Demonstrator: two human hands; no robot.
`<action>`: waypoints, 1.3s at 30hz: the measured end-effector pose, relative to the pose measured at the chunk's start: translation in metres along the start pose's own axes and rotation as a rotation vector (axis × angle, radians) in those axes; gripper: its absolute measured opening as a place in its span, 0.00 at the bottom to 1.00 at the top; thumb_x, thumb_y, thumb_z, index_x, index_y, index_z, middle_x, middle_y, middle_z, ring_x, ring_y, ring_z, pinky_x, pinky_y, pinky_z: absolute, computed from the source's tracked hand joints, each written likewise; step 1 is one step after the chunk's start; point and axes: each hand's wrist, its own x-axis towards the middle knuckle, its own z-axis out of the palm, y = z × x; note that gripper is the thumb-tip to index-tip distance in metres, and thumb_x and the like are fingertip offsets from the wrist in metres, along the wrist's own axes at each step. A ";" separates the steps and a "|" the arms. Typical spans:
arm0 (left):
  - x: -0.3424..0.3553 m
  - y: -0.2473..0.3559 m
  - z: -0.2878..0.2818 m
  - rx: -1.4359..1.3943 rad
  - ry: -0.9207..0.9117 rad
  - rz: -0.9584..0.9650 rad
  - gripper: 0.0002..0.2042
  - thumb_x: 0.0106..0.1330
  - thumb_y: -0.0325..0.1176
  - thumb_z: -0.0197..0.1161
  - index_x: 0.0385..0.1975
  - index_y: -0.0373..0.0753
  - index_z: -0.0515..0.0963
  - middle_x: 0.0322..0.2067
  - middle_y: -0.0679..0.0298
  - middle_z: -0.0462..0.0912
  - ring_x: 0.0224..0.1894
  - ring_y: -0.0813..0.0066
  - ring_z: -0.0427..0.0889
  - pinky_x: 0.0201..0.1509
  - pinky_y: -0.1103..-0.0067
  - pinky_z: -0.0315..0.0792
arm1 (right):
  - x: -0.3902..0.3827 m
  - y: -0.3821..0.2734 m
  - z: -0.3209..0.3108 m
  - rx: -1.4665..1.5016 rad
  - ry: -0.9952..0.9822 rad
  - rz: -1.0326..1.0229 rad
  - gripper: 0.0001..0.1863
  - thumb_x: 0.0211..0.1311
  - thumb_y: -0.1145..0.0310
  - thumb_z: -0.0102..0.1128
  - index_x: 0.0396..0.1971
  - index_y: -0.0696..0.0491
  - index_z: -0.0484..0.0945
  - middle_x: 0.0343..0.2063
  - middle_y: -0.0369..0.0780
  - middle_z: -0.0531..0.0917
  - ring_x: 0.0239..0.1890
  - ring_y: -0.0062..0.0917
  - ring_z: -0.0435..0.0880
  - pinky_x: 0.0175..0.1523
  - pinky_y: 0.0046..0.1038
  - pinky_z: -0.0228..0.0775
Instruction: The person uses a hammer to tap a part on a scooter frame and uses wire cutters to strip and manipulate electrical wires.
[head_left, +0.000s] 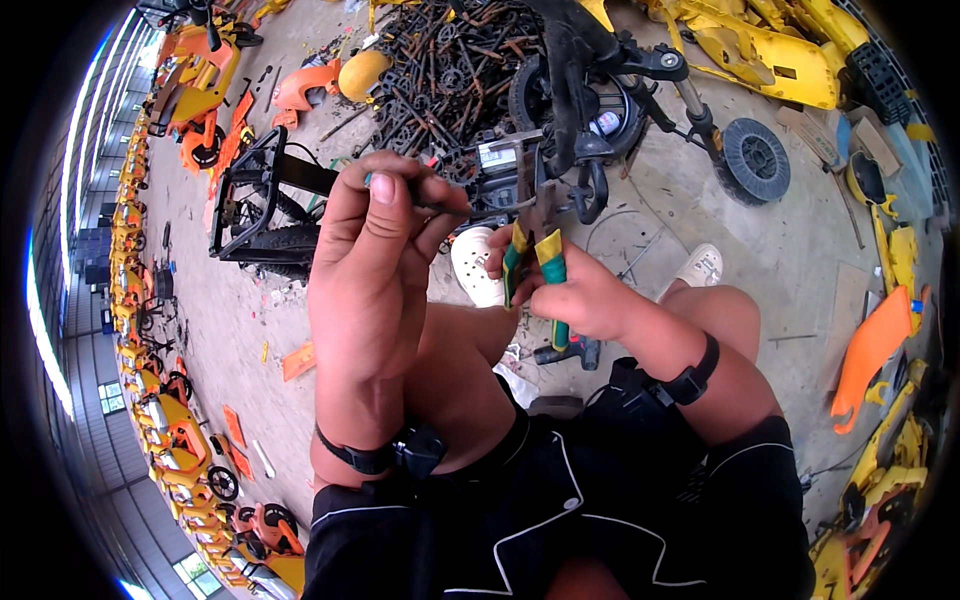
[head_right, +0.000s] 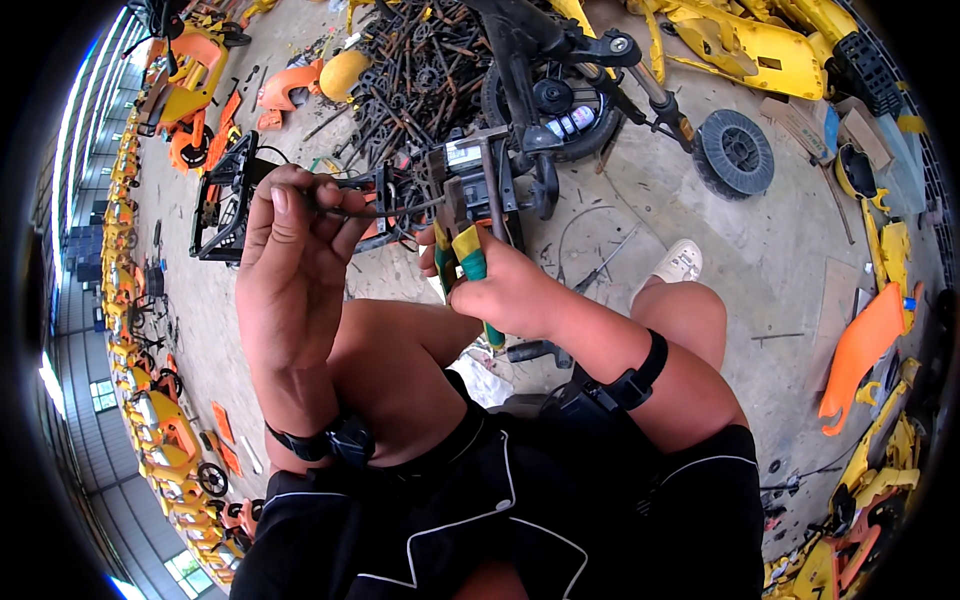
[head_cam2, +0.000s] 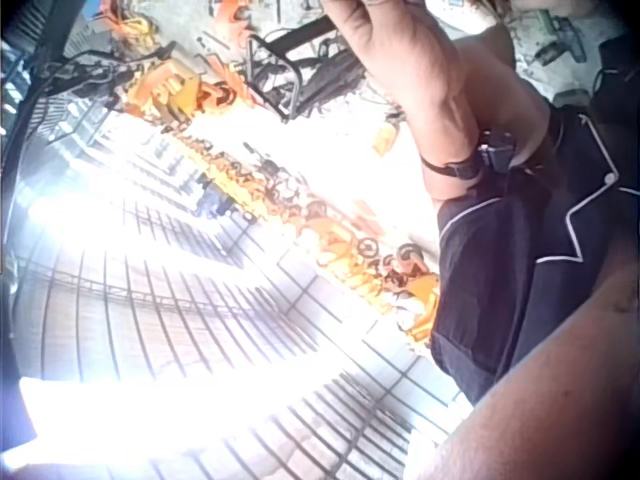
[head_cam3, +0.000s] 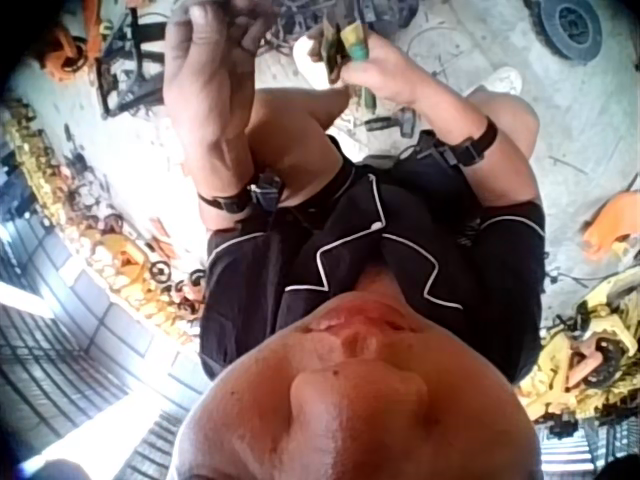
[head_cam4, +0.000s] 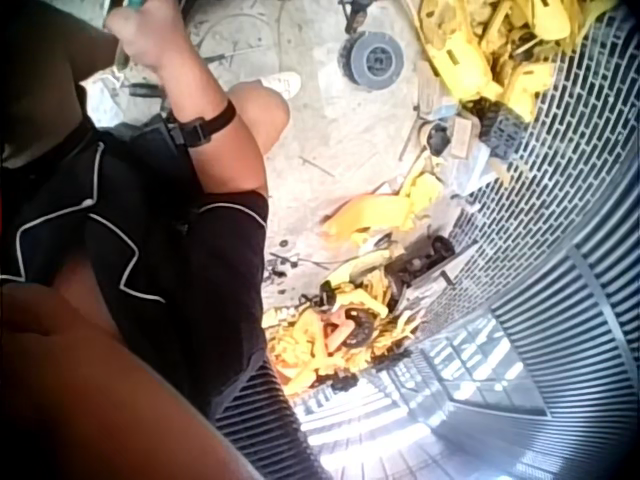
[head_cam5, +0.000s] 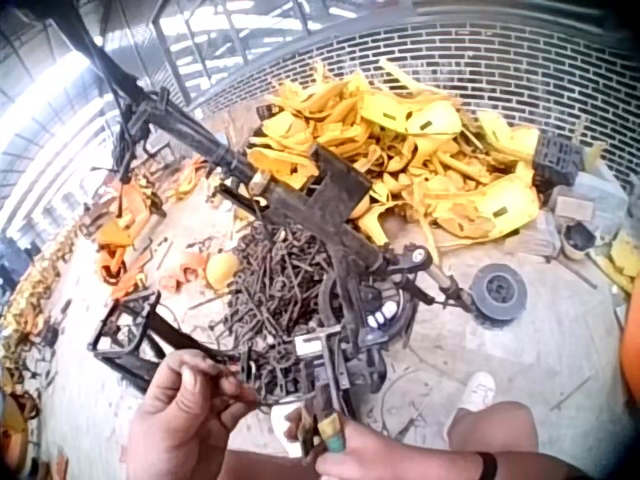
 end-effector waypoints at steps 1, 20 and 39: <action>0.000 0.000 0.001 0.002 -0.003 0.003 0.10 0.79 0.36 0.52 0.48 0.36 0.74 0.40 0.58 0.80 0.46 0.68 0.82 0.53 0.74 0.76 | -0.001 -0.002 0.000 0.004 0.008 0.000 0.33 0.53 0.81 0.53 0.64 0.57 0.65 0.52 0.39 0.77 0.56 0.25 0.76 0.65 0.30 0.64; -0.001 -0.006 0.008 0.010 -0.044 -0.010 0.10 0.78 0.34 0.54 0.49 0.34 0.74 0.41 0.58 0.80 0.47 0.68 0.81 0.55 0.74 0.76 | -0.010 -0.003 -0.011 -0.136 0.070 0.063 0.23 0.51 0.84 0.51 0.50 0.55 0.71 0.42 0.37 0.78 0.47 0.22 0.78 0.55 0.28 0.70; 0.003 -0.022 0.047 0.320 -0.325 0.160 0.10 0.77 0.34 0.56 0.43 0.31 0.77 0.31 0.66 0.81 0.35 0.80 0.80 0.43 0.81 0.76 | -0.052 0.024 0.016 0.254 0.226 -0.086 0.14 0.50 0.77 0.55 0.39 0.57 0.71 0.29 0.41 0.74 0.27 0.27 0.75 0.35 0.30 0.69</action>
